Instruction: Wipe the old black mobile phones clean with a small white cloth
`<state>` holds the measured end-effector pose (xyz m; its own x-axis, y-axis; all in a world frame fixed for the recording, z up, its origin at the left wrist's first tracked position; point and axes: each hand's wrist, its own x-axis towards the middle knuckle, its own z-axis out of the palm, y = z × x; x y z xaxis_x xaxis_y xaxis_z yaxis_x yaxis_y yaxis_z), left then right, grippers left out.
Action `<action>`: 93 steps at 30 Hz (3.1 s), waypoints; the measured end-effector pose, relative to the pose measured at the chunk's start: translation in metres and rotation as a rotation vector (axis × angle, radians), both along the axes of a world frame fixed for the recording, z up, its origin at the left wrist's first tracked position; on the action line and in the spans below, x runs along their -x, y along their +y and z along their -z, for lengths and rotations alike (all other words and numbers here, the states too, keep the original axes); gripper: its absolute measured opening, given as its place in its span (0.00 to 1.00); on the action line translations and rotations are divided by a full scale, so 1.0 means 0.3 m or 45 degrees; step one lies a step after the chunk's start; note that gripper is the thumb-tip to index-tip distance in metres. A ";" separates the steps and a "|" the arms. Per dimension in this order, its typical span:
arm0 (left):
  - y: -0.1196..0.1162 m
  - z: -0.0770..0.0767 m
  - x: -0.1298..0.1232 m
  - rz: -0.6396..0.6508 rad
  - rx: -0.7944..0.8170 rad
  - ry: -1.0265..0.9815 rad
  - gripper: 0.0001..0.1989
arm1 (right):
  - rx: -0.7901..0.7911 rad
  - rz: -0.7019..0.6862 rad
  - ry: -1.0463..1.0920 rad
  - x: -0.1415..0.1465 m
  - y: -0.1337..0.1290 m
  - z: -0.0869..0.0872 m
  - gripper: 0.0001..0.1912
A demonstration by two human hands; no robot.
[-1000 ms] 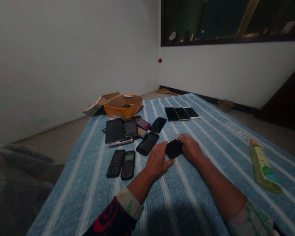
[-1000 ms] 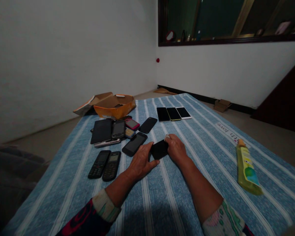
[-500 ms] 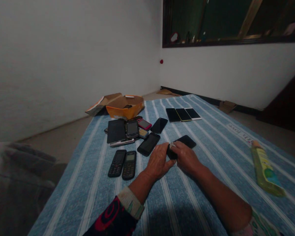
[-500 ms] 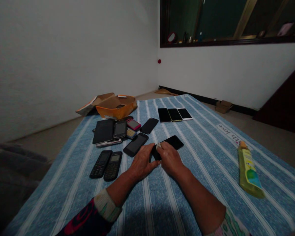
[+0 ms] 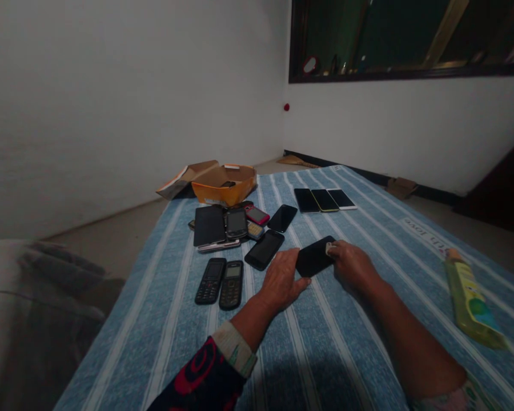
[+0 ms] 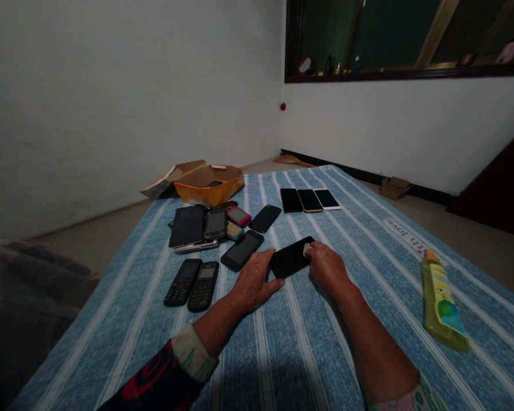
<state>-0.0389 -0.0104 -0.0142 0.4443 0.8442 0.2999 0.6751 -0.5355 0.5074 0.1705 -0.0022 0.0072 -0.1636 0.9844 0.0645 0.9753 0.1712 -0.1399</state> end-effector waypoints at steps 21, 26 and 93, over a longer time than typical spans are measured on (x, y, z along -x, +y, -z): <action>-0.012 -0.007 -0.003 0.008 0.037 0.000 0.29 | -0.028 -0.272 0.115 0.084 -0.046 0.035 0.17; -0.014 -0.010 -0.002 0.011 0.052 0.010 0.29 | -0.022 0.050 -0.031 0.002 -0.007 0.022 0.18; -0.006 0.004 0.006 0.025 0.001 0.011 0.31 | 0.015 -0.041 -0.001 -0.031 -0.023 -0.007 0.16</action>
<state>-0.0407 -0.0122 -0.0153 0.4632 0.8356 0.2954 0.6689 -0.5483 0.5020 0.1798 -0.0092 0.0092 -0.1955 0.9793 0.0525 0.9693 0.2011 -0.1413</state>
